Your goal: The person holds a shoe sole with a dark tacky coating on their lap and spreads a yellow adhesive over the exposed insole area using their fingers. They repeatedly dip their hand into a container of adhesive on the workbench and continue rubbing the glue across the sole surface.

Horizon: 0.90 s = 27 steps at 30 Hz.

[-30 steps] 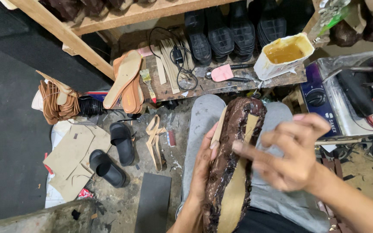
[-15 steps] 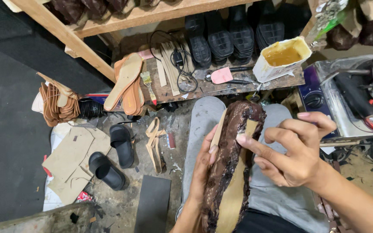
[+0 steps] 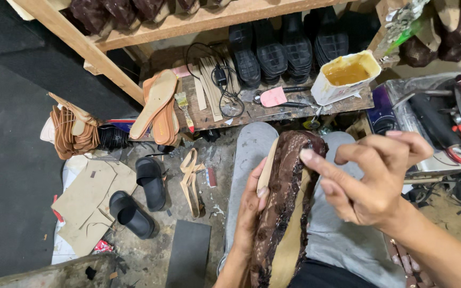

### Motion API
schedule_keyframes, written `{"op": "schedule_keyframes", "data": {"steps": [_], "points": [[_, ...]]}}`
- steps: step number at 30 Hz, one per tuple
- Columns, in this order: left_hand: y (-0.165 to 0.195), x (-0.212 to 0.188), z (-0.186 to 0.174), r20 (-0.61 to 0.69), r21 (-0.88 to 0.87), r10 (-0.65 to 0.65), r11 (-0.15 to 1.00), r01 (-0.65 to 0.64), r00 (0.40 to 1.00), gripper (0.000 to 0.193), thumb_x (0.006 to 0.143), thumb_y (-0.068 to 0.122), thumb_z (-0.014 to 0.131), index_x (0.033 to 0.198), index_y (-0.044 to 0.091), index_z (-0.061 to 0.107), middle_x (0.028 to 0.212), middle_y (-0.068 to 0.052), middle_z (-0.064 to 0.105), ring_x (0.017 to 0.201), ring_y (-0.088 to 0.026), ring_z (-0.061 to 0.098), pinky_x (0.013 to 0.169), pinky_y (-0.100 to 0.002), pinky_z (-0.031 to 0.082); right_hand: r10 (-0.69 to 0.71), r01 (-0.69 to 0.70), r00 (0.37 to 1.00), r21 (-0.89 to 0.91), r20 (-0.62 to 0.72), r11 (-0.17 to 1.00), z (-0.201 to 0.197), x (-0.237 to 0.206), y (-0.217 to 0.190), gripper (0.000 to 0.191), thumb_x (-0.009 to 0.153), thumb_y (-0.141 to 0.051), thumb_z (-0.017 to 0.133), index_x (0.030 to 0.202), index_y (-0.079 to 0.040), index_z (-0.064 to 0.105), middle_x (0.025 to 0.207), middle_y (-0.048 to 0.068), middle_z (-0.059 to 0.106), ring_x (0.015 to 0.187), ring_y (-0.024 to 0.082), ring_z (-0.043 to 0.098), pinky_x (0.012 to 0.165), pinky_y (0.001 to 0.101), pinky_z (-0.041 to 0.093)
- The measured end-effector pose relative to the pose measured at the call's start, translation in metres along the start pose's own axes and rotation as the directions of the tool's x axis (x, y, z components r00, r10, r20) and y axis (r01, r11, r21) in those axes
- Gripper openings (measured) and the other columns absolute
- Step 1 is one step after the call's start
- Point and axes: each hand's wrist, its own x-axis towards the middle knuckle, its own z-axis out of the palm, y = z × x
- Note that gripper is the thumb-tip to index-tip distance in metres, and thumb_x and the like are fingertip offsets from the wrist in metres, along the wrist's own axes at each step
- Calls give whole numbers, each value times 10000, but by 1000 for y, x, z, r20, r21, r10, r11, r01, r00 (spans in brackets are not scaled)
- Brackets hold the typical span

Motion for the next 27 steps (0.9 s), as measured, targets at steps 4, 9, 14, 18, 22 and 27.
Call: {"op": "schedule_keyframes", "data": {"steps": [4,9,14,18,22,27], "points": [[-1,-1,1,-3,-54,22,998,-22,1000,881,907,430,692,1575,3,306,1501,-163,503,1349,-238,546,1129,-380,458,30,-30,1000,-7,-10,1000,-3,4,-4,328,912,-275,640,1143,-154,839,884,40,593,985,291,456,980,506,238],[-2,0,-1,21,-23,63,998,-62,998,923,890,434,729,1581,0,298,1504,-179,499,1349,-249,543,1135,-389,459,78,-78,997,-31,12,996,-8,12,-9,313,910,-240,636,1118,-134,844,871,28,617,977,285,470,969,514,250],[-5,0,-6,13,0,44,999,-44,999,932,889,439,721,1593,7,288,1508,-177,504,1344,-256,559,1113,-388,490,22,-21,999,16,-38,1000,-9,17,-13,322,901,-297,611,1092,-155,827,879,58,588,970,295,459,950,509,256],[-8,0,-9,26,-101,-14,995,17,1000,916,925,461,684,1624,57,250,1488,-187,503,1154,-300,626,853,-426,600,103,-102,995,-44,17,994,-8,16,-15,323,922,-230,616,1140,-128,832,891,23,608,990,273,472,946,507,242],[-11,2,-15,19,-180,-103,978,105,995,899,920,488,644,1628,120,232,1513,-169,492,1136,-301,671,768,-456,638,148,-151,986,33,76,988,-7,14,-16,333,936,-244,614,1189,-141,804,951,26,599,1047,278,463,1003,514,239],[-17,2,-22,64,-175,-71,981,82,995,897,968,514,629,1663,120,219,1529,-191,478,1121,-329,644,729,-467,622,172,-176,983,63,60,982,-7,14,-18,344,917,-225,623,1207,-136,785,956,52,578,1038,317,435,986,511,246]]}}
